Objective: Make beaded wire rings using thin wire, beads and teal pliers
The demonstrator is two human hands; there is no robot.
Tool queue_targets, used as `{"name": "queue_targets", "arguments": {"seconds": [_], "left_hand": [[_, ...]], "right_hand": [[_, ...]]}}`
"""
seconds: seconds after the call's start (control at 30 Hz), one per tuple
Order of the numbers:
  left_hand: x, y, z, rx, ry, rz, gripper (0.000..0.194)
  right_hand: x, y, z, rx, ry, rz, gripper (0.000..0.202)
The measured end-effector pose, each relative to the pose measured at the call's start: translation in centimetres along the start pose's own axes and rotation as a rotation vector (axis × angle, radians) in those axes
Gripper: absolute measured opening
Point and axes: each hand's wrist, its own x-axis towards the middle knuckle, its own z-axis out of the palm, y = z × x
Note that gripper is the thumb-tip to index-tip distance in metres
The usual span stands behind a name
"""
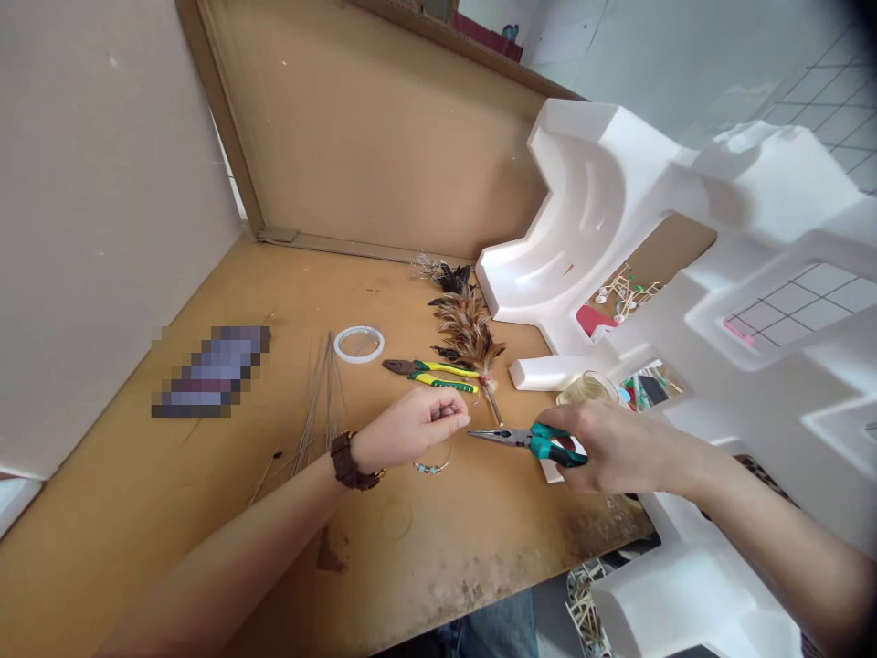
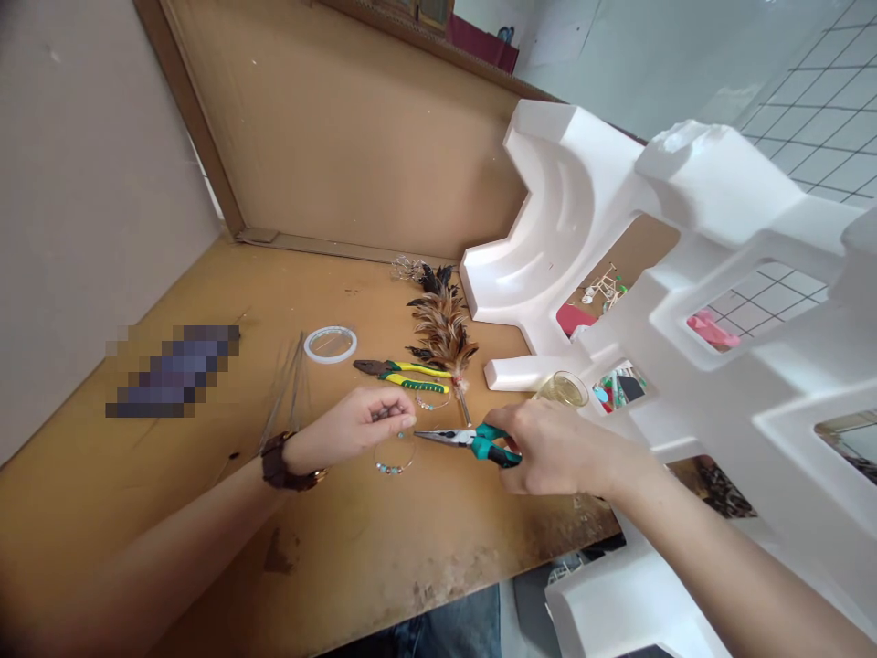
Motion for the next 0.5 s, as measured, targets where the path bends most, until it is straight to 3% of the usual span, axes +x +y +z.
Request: {"name": "queue_targets", "arguments": {"seconds": [0.27, 0.5], "left_hand": [[-0.1, 0.1, 0.2, 0.043, 0.019, 0.034, 0.019], [0.6, -0.3, -0.9, -0.409, -0.101, -0.227, 0.021]], "right_hand": [[0.3, 0.6, -0.4, 0.142, -0.129, 0.028, 0.015], [0.0, 1.1, -1.0, 0.268, -0.189, 0.101, 0.013]]}}
